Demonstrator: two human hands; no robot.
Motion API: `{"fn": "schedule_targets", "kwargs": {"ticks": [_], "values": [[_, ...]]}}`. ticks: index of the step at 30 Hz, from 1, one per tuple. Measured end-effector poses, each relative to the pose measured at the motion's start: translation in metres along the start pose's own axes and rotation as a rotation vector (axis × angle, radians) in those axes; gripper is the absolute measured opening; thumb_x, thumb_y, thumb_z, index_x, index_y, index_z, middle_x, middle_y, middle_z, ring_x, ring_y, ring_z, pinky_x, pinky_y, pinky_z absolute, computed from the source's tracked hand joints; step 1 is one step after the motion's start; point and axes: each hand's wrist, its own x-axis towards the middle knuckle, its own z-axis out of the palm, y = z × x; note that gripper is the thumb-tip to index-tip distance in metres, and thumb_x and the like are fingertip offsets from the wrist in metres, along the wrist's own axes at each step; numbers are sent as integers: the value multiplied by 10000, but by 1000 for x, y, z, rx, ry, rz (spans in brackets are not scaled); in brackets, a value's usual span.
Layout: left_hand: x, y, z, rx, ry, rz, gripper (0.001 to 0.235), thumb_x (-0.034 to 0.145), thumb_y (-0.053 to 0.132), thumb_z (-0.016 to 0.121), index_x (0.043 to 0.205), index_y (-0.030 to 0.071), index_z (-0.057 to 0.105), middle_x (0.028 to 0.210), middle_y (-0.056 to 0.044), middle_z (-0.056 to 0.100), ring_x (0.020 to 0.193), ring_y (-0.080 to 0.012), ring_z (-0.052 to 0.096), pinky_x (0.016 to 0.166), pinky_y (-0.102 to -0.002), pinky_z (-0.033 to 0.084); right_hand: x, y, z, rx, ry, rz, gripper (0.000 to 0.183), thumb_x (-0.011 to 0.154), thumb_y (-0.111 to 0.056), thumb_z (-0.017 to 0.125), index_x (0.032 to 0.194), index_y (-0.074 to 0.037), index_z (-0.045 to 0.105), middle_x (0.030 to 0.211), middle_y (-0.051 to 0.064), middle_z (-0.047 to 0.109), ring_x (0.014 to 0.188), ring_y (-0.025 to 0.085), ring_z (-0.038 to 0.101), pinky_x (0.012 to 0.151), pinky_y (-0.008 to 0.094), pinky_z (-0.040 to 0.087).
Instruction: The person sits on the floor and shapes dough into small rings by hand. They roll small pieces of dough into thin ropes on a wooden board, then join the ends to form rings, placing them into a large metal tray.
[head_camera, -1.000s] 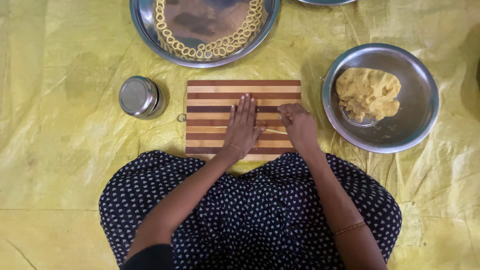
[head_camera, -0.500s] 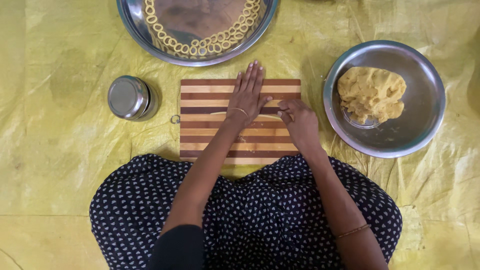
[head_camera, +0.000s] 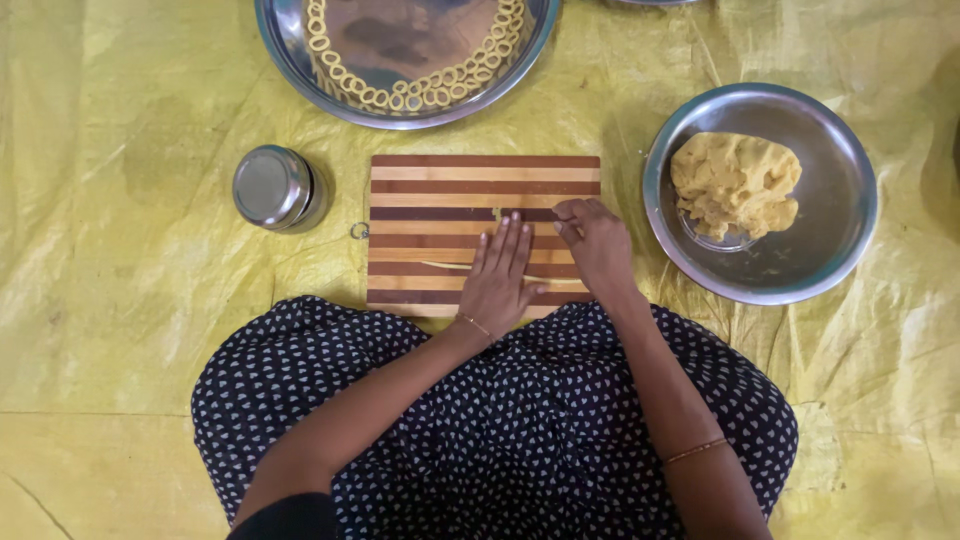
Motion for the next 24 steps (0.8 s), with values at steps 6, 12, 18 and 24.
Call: {"fn": "schedule_targets", "kwargs": {"ticks": [6, 12, 18, 24], "values": [[61, 10, -15, 65, -88, -139, 900, 1006, 635, 267, 1598, 4, 19, 1688, -168, -39, 1553, -267, -72, 1252, -486, 4, 4, 0, -2, 5, -13, 52, 150, 893, -60, 716, 1037, -20, 728, 993, 139, 720, 827, 257, 725, 738, 389, 564], [125, -2, -27, 71, -75, -303, 860, 1051, 590, 279, 1620, 4, 12, 1709, -153, -54, 1571, -265, -99, 1280, -466, -20, 11, 4, 0, -1, -28, 41, 155, 866, -57, 737, 1017, -25, 725, 958, 153, 712, 827, 290, 715, 742, 420, 539], [124, -5, -18, 64, -36, -285, 856, 1047, 582, 289, 1620, 8, 12, 1708, -160, -51, 1567, -270, -93, 1276, -460, -7, 12, 5, 1, -18, -32, 41, 162, 863, -60, 746, 1017, -14, 724, 951, 162, 711, 825, 302, 709, 744, 428, 536], [57, 10, -6, 2, -87, -195, 886, 1029, 619, 268, 1605, -3, 12, 1697, -171, -48, 1562, -271, -91, 1262, -466, -15, 8, 6, 3, -12, -13, 16, 147, 887, -66, 731, 1022, -9, 731, 974, 153, 731, 825, 270, 726, 732, 394, 565]]}}
